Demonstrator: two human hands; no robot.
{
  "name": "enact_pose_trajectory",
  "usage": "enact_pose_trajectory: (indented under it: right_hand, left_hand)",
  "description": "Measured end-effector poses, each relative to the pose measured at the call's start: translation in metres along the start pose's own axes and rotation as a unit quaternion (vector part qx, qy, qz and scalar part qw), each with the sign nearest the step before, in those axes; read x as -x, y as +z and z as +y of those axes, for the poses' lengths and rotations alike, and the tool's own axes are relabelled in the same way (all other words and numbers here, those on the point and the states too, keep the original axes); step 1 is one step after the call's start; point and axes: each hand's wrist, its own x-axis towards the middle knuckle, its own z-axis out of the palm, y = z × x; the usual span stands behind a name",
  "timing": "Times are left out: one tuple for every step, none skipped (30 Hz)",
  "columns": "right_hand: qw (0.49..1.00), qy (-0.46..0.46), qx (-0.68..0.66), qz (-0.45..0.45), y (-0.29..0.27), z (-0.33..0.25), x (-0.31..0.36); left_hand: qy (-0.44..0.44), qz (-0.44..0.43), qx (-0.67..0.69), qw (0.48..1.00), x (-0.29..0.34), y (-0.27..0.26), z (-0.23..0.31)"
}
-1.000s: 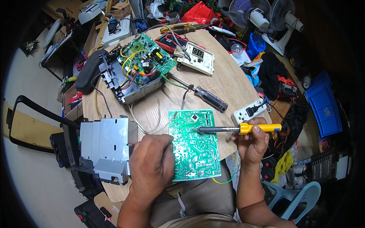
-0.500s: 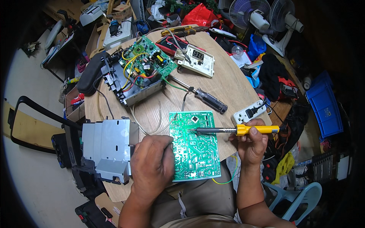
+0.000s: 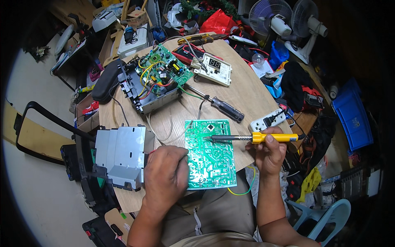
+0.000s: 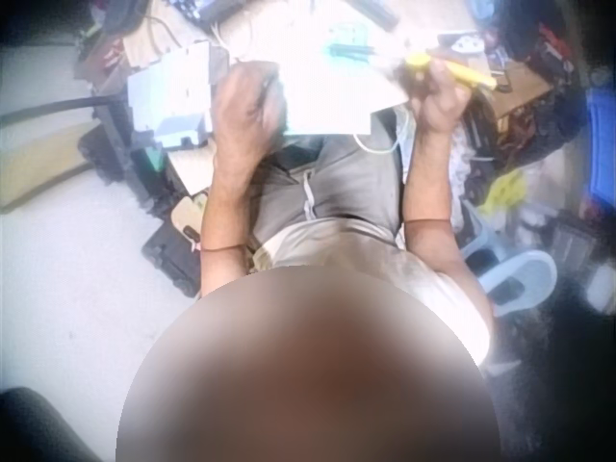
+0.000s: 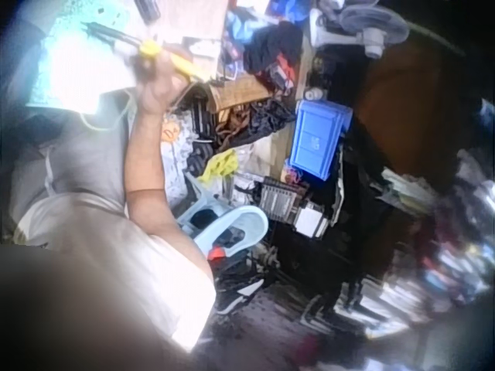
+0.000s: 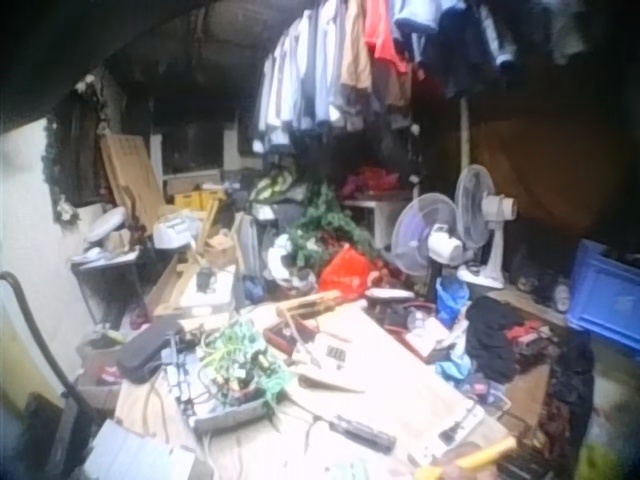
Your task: The person holds a disassembled electronic device and removes a circuit board. Using a soldering iron and solder wire, they apply solder to several points on the board. They then use pliers to trim excess solder and continue soldering other areas.
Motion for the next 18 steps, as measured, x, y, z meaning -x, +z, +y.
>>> enact_pose_trajectory:
  right_hand:
    - [1.0, 0.0, 0.001, -0.001, -0.001, 0.0, 0.0]
    - [1.0, 0.001, 0.003, -0.002, -0.001, 0.0, 0.0]
    - [1.0, 0.002, 0.004, -0.003, -0.002, 0.0, 0.0]
    - [1.0, 0.001, 0.005, -0.004, -0.002, 0.0, 0.0]
    - [1.0, 0.0, 0.005, -0.006, -0.003, 0.0, 0.0]
    - [1.0, -0.001, 0.004, -0.007, -0.003, 0.0, 0.0]
    - [1.0, -0.001, 0.0, -0.009, -0.003, 0.0, -0.001]
    - [1.0, -0.001, -0.004, -0.011, -0.003, 0.001, -0.001]
    - [1.0, 0.0, -0.016, -0.02, -0.003, 0.001, -0.001]
    - [1.0, 0.004, -0.013, -0.012, -0.003, 0.001, -0.001]
    - [1.0, 0.008, -0.018, -0.01, -0.003, 0.0, -0.001]
    - [1.0, 0.011, -0.022, -0.008, -0.004, 0.0, -0.001]
    - [1.0, 0.015, -0.025, -0.008, -0.004, -0.001, -0.001]
    - [0.999, 0.019, -0.027, -0.008, -0.004, -0.002, -0.002]
    - [0.999, 0.03, -0.04, -0.013, -0.003, -0.004, 0.002]
    - [0.999, 0.032, -0.028, -0.004, -0.003, -0.004, 0.002]
    - [0.999, 0.033, -0.027, -0.004, -0.003, -0.004, 0.003]
    - [0.999, 0.035, -0.026, -0.005, -0.002, -0.005, 0.003]
  left_hand:
    - [0.002, -0.003, 0.002, 1.0, 0.001, -0.002, 0.003]
    - [0.008, -0.033, -0.019, 0.999, 0.002, -0.008, 0.007]
    - [0.024, -0.063, -0.04, 0.997, 0.003, -0.014, 0.011]
    - [0.038, -0.091, -0.059, 0.993, 0.005, -0.021, 0.016]
    - [0.037, -0.115, -0.077, 0.99, 0.009, -0.028, 0.021]
    - [0.033, -0.138, -0.092, 0.986, 0.012, -0.035, 0.025]
    - [0.01, -0.165, -0.095, 0.982, 0.017, -0.039, 0.028]
    - [0.044, -0.149, -0.117, 0.981, 0.021, -0.041, 0.029]
    - [0.059, -0.137, -0.127, 0.981, 0.025, -0.041, 0.029]
    - [0.057, -0.141, -0.131, 0.98, 0.03, -0.041, 0.029]
    - [0.066, -0.126, -0.13, 0.981, 0.034, -0.039, 0.028]
    - [0.059, -0.128, -0.124, 0.982, 0.038, -0.038, 0.026]
    - [0.058, -0.124, -0.113, 0.984, 0.041, -0.037, 0.024]
    - [0.043, -0.154, -0.138, 0.977, 0.044, -0.036, 0.023]
    - [0.03, -0.186, -0.157, 0.97, 0.047, -0.038, 0.024]
    - [0.036, -0.187, -0.174, 0.966, 0.048, -0.037, 0.024]
    - [0.017, -0.18, -0.155, 0.971, 0.049, -0.036, 0.026]
    - [0.013, -0.15, -0.133, 0.98, 0.049, -0.032, 0.028]
